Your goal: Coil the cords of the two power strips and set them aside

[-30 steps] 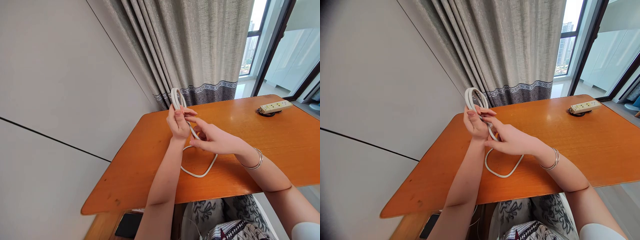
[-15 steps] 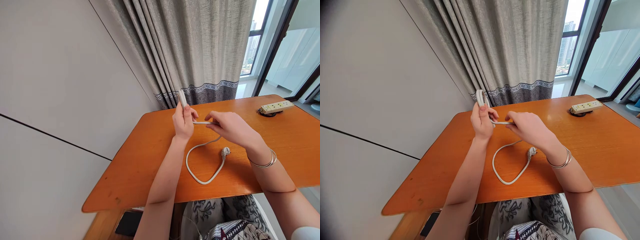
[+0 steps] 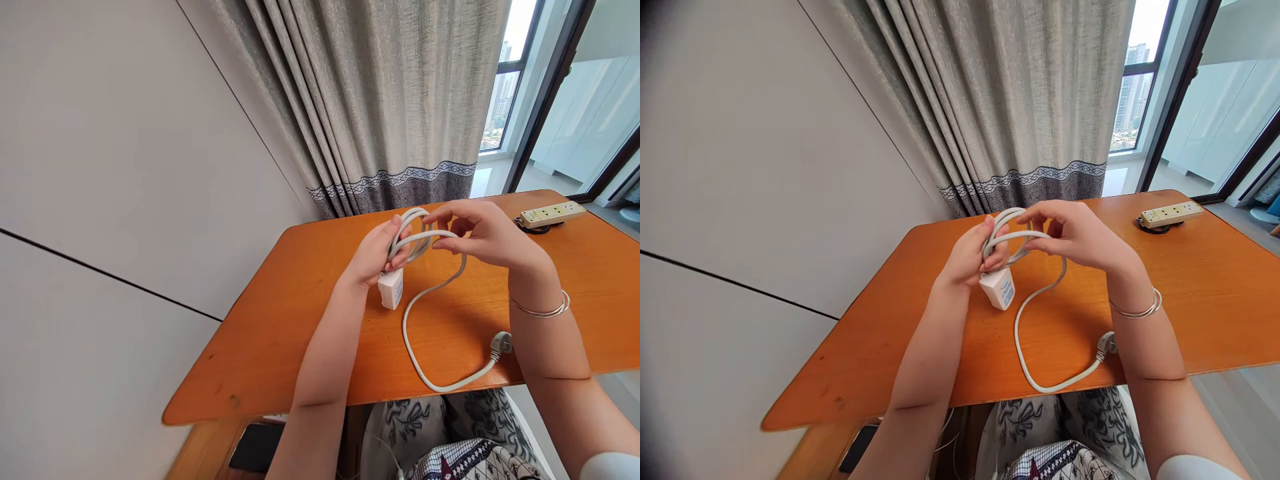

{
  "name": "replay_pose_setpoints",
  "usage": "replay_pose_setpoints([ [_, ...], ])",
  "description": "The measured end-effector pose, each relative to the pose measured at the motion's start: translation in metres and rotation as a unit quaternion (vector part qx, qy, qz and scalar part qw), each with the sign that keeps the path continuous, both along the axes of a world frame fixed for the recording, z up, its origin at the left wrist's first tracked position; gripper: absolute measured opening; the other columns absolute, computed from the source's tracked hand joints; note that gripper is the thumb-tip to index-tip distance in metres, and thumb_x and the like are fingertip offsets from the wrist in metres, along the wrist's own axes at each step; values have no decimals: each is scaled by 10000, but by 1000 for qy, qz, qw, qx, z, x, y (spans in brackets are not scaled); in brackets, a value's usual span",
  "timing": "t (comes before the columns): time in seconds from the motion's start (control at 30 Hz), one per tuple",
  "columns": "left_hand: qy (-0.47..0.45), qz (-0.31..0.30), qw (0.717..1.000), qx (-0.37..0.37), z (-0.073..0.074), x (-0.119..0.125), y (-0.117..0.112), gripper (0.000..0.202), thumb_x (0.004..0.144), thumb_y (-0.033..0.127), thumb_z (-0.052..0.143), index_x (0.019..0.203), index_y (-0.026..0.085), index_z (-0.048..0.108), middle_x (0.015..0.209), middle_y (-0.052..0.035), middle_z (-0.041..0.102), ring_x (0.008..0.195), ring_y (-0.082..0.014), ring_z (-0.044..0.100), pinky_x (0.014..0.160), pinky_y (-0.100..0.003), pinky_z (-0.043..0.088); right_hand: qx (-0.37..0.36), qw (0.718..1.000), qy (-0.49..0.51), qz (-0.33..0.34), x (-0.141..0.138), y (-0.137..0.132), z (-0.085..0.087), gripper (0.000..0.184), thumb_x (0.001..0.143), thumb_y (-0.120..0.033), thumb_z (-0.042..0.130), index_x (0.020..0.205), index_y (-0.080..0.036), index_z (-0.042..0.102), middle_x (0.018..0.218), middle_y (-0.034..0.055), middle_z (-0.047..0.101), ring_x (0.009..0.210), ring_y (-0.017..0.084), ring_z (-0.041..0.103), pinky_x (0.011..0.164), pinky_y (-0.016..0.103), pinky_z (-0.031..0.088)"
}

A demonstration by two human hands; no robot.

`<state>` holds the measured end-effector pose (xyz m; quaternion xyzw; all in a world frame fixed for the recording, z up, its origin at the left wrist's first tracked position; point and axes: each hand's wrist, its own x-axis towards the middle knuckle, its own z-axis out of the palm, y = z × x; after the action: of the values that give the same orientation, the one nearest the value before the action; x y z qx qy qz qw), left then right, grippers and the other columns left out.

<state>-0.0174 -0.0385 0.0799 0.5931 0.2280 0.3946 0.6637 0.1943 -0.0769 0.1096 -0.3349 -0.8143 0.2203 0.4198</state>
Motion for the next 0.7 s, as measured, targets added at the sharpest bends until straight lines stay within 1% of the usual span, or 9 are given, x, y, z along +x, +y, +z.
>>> replay_pose_setpoints([
  [0.07, -17, 6, 1000, -22, 3, -2, 0, 497, 921, 632, 551, 702, 190, 487, 352, 80, 375, 270, -44, 239, 342, -155, 208, -67, 997, 19, 46, 6, 4, -1, 324, 881, -443, 712, 1066, -178, 689, 789, 12, 646, 612, 104, 550, 543, 245, 436],
  [0.13, -27, 6, 999, -41, 5, -2, 0, 487, 961, 593, 506, 694, 186, 486, 342, 84, 352, 267, -44, 220, 343, -148, 212, -86, 993, 53, 54, 7, 11, -4, 326, 899, -451, 692, 1054, -165, 675, 754, 0, 620, 594, 96, 547, 528, 236, 434],
  [0.23, -33, -42, 996, -78, 6, 1, -1, 509, 1020, 551, 383, 674, 187, 467, 324, 88, 305, 260, -49, 179, 338, -148, 220, -34, 994, 107, 5, 1, 26, -13, 341, 920, -472, 665, 1092, -177, 670, 784, -11, 585, 594, 74, 495, 532, 220, 410],
  [0.3, -42, -83, 990, -102, 6, 3, -1, 546, 1043, 542, 278, 662, 189, 448, 319, 86, 286, 257, -53, 161, 334, -151, 230, 11, 993, 114, -19, -5, 35, -19, 371, 927, -506, 645, 1127, -197, 686, 867, 12, 596, 677, 92, 511, 592, 228, 431],
  [0.37, -59, -102, 986, -121, 8, 3, -2, 596, 1042, 567, 186, 654, 190, 436, 320, 86, 267, 258, -54, 145, 333, -151, 238, 32, 994, 99, -20, -9, 40, -23, 402, 947, -551, 593, 1124, -209, 710, 913, 37, 603, 769, 123, 529, 650, 245, 447],
  [0.4, -68, -104, 984, -128, 8, 2, -3, 622, 1033, 589, 147, 650, 190, 432, 321, 87, 255, 258, -52, 134, 332, -151, 237, 30, 995, 92, -15, -11, 41, -25, 422, 961, -570, 558, 1114, -210, 717, 910, 41, 602, 779, 129, 523, 652, 248, 443],
  [0.5, -95, -96, 980, -147, 11, -1, -4, 668, 1008, 631, 81, 638, 191, 421, 325, 93, 214, 258, -47, 102, 326, -150, 223, -29, 993, 107, 29, -17, 41, -28, 493, 986, -615, 471, 1111, -194, 695, 841, 22, 588, 666, 106, 460, 568, 235, 391],
  [0.57, -114, -83, 977, -157, 13, -2, -6, 654, 1015, 618, 93, 636, 191, 411, 331, 99, 195, 257, -44, 94, 327, -148, 214, -78, 986, 136, 61, -21, 41, -30, 518, 985, -638, 451, 1114, -182, 659, 782, -1, 574, 587, 87, 410, 511, 230, 353],
  [0.7, -142, -56, 971, -181, 17, -2, -9, 614, 1039, 571, 113, 641, 194, 390, 341, 106, 168, 255, -43, 96, 329, -146, 195, -125, 975, 167, 77, -27, 42, -33, 480, 983, -632, 455, 1034, -175, 595, 733, -17, 563, 562, 78, 431, 488, 218, 358],
])
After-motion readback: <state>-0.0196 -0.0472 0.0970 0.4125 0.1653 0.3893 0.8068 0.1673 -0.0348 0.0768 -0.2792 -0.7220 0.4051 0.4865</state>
